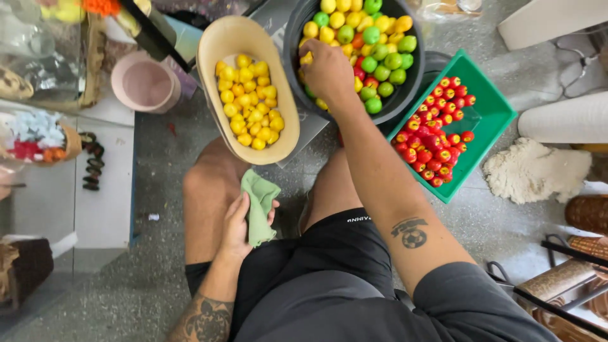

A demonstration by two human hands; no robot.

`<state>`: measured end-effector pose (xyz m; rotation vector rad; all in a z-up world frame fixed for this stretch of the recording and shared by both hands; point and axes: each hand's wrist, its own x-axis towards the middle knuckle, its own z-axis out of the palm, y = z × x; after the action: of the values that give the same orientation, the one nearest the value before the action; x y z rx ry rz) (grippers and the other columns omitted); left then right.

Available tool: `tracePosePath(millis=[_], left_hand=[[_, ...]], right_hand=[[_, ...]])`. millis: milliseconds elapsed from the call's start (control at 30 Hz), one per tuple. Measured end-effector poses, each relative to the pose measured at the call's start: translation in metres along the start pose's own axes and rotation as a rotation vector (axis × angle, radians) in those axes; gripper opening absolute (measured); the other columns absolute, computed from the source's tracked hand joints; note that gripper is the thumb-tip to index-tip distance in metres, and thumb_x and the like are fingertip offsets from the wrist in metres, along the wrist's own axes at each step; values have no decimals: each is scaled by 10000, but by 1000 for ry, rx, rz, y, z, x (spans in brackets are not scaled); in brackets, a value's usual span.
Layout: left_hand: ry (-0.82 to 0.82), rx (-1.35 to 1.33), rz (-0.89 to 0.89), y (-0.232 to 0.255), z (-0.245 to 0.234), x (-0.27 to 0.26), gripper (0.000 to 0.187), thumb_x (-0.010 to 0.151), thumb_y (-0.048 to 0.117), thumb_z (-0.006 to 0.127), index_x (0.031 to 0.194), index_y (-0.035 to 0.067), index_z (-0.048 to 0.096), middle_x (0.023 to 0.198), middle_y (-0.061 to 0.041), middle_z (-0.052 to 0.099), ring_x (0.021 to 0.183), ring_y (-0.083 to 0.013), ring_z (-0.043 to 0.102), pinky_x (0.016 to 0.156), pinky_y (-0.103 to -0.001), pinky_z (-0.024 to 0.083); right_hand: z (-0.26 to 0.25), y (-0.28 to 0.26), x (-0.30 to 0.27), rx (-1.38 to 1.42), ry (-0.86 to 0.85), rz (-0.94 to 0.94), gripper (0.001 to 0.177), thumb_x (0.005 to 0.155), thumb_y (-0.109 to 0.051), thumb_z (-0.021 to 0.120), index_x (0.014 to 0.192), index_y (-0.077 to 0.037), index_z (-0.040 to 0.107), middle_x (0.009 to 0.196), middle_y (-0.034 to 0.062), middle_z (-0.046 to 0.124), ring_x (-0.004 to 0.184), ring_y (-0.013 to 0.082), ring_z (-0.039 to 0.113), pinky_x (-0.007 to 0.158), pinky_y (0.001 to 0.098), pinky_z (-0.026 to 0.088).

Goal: Cleaning small yellow decorative spheres with a cloth one by one

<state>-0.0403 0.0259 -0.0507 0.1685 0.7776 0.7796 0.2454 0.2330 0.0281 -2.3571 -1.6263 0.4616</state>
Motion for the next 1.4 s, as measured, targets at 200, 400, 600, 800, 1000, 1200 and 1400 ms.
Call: tracePosePath(millis=[200, 400, 600, 800, 1000, 1200, 1400], left_hand=[[-26, 20, 42, 6, -1, -3, 434, 1040, 357, 513, 1242, -22, 579, 981, -351, 701, 704, -348, 676, 581, -388, 547], [-137, -65, -8, 7, 25, -27, 475, 1042, 409, 487, 1262, 1, 589, 1164, -358, 685, 878, -401, 725, 685, -461, 597], [43, 54, 114, -21, 33, -50, 437, 988, 310, 635, 1308, 16, 594, 1112, -228, 717, 876, -303, 714, 768, -394, 599], [-32, 319, 334, -34, 36, -73, 494, 1009, 344, 604, 1391, 32, 583, 1110, -120, 708, 928, -185, 695, 786, -318, 618], [-81, 366, 529, -30, 47, -107, 384, 1006, 317, 622, 1250, 22, 652, 947, -93, 718, 820, -152, 722, 711, -326, 640], [-173, 487, 606, -27, 45, -130, 449, 954, 299, 685, 1283, -3, 634, 968, -132, 722, 853, -203, 737, 707, -379, 649], [-174, 379, 573, -27, 73, -160, 376, 1004, 221, 613, 1300, -11, 616, 941, -117, 718, 792, -176, 730, 682, -350, 648]], right_hand=[[-50, -13, -101, 377, 143, -292, 159, 899, -202, 745, 1045, -142, 727, 877, 130, 733, 708, 310, 689, 670, 434, 521], [-45, -21, -214, 741, -82, -445, 323, 822, -96, 805, 1119, -109, 679, 781, 131, 723, 625, 272, 711, 645, 381, 579], [-22, -23, -286, 680, 23, -609, 369, 827, -51, 793, 1189, -83, 733, 993, 132, 739, 873, 301, 743, 795, 415, 600], [-43, -30, -329, 695, 149, -747, 226, 910, -16, 729, 1134, -35, 750, 1155, 153, 733, 988, 326, 748, 844, 403, 617], [-53, -38, -361, 758, 261, -741, 197, 893, -66, 782, 1090, -76, 783, 1103, 86, 752, 878, 238, 761, 738, 322, 635], [-74, -42, -390, 801, 284, -813, 213, 938, -55, 723, 1139, -90, 782, 1091, 117, 742, 830, 280, 755, 699, 365, 624], [-84, -35, -402, 838, 282, -862, 207, 985, -71, 677, 1165, -87, 777, 1146, 125, 742, 917, 286, 766, 752, 374, 622]])
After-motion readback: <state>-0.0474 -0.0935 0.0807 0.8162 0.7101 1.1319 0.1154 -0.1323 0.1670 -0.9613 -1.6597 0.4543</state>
